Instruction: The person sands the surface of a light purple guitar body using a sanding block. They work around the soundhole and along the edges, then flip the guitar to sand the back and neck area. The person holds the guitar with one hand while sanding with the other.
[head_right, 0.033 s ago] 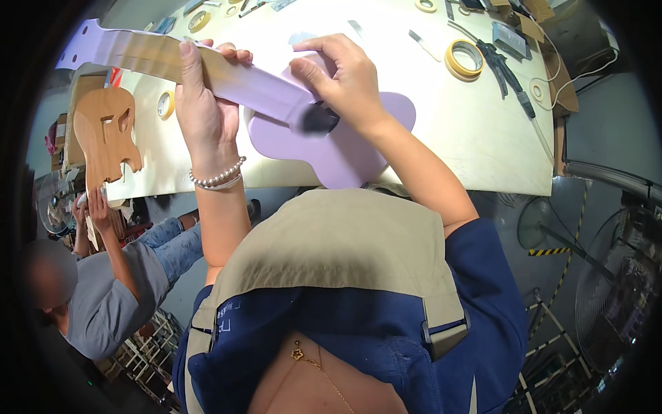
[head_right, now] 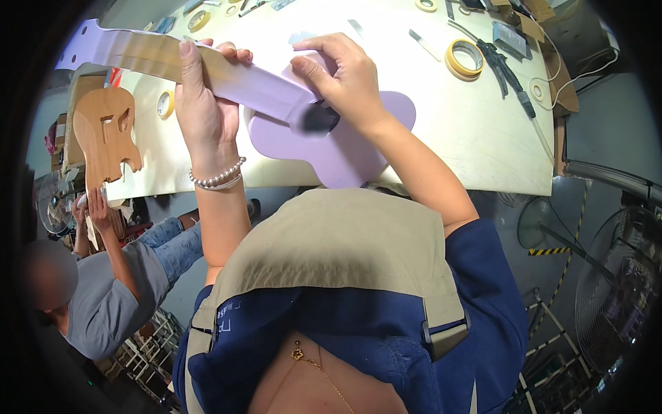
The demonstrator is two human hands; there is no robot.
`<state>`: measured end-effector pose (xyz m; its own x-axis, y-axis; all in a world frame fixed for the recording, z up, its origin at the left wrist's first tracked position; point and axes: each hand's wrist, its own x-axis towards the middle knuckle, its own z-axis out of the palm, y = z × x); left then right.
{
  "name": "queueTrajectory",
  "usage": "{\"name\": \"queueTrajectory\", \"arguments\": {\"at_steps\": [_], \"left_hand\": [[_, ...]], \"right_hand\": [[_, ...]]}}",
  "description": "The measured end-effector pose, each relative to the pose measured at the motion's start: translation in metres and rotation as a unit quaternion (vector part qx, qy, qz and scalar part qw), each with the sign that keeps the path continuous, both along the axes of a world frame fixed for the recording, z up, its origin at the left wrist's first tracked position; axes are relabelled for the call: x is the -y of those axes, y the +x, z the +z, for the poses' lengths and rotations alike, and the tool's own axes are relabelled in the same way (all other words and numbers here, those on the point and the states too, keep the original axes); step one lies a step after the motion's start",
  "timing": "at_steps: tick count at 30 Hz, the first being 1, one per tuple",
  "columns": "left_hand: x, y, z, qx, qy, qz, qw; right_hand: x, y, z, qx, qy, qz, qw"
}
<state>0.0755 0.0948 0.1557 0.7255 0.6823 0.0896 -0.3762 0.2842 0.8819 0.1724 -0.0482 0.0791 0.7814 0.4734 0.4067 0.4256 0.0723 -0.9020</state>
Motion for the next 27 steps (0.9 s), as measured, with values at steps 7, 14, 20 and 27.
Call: {"name": "queueTrajectory", "arguments": {"at_steps": [7, 14, 20, 27], "left_hand": [[0.013, -0.006, 0.008, 0.024, -0.004, -0.026, 0.999], [0.046, -0.028, 0.016, 0.078, 0.009, -0.028, 0.997], [0.054, -0.035, 0.014, 0.092, 0.03, -0.057, 0.994], [0.009, -0.028, -0.003, 0.081, -0.088, 0.068, 0.991]], "right_hand": [[-0.004, -0.002, -0.001, 0.143, 0.031, -0.065, 0.987], [0.017, -0.016, 0.013, 0.03, 0.1, -0.012, 0.995], [0.029, -0.025, 0.026, 0.192, -0.021, -0.062, 0.979], [0.051, 0.043, -0.008, -0.008, 0.092, -0.231, 0.969]]}}
